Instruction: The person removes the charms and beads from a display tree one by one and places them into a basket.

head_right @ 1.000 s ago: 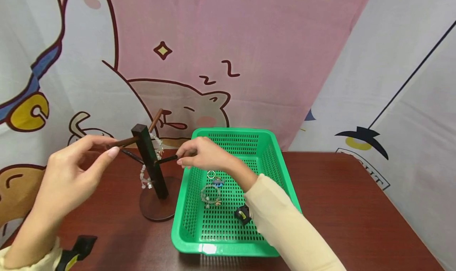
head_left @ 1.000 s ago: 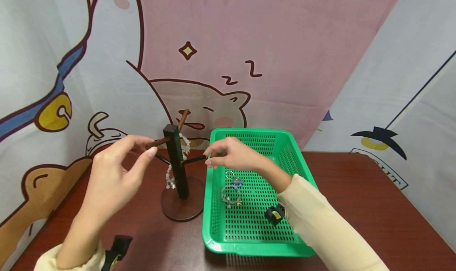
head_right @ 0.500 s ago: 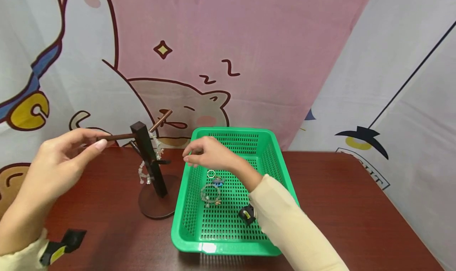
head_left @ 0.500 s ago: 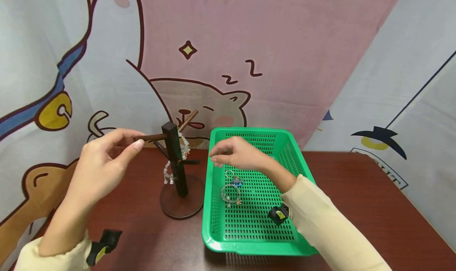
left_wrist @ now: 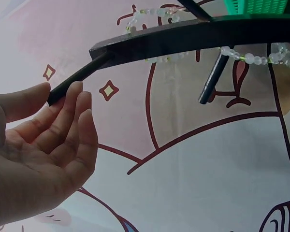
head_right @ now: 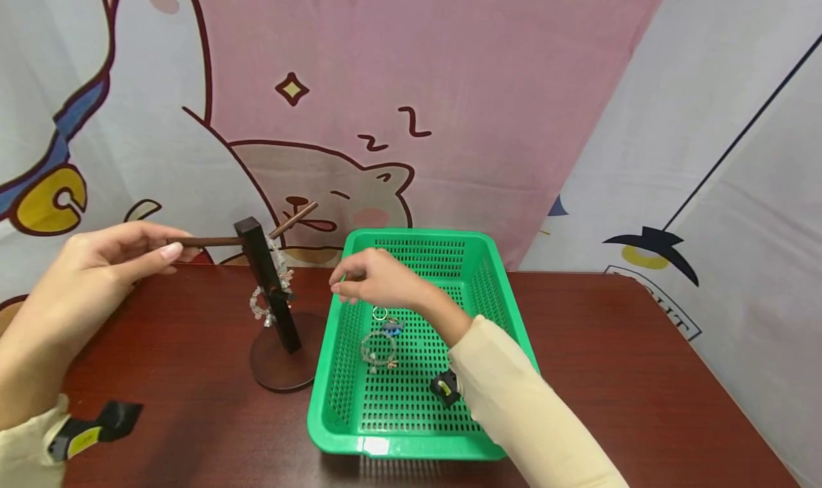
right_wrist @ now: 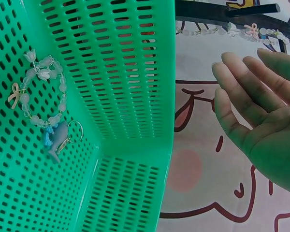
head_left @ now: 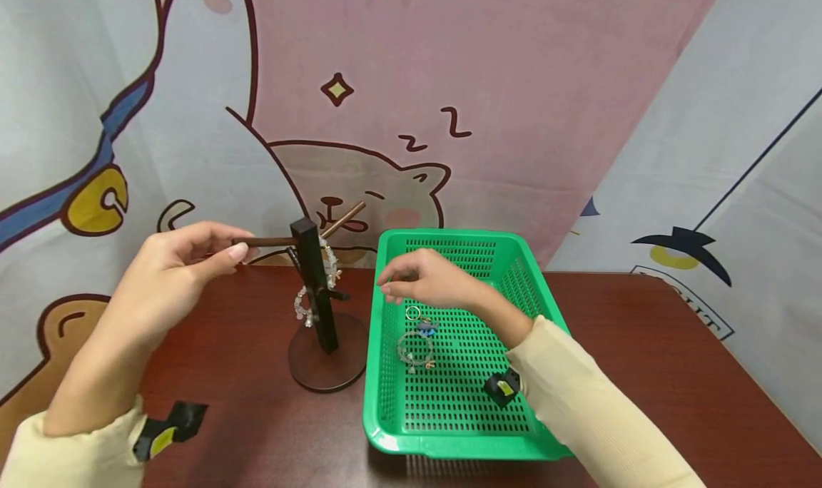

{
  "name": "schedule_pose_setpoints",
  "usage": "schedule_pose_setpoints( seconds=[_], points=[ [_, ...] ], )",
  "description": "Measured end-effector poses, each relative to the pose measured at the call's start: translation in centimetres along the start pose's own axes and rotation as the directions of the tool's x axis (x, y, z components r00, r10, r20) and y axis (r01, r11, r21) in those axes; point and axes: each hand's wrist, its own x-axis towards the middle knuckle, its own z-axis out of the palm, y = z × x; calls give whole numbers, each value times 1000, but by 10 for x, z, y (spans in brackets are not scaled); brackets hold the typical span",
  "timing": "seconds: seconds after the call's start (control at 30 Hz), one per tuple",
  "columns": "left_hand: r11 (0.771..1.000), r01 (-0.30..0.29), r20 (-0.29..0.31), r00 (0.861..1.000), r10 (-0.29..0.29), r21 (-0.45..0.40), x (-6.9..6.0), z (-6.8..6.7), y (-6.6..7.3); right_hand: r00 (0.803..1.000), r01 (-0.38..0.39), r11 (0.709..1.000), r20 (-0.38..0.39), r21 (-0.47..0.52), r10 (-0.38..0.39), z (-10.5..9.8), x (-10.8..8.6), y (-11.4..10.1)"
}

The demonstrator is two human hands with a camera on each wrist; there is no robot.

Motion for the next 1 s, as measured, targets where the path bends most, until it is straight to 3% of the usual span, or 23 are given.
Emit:
schedule_pose_setpoints(
  seconds=[0.27,0.57,1.0],
  points=[
    [999,22,65,998,-19,-45,6,-5,-5,1000,2,1000,2,-1,-2,2,1,-1],
    [997,9,121,993,0,-73,11,-8,-8,1000,19,1000,2,-7,-19,3,3,-5],
    [997,4,112,994,5,-83,12,-6,-8,998,68,998,-11,-7,-68,8,16,-24]
  ],
)
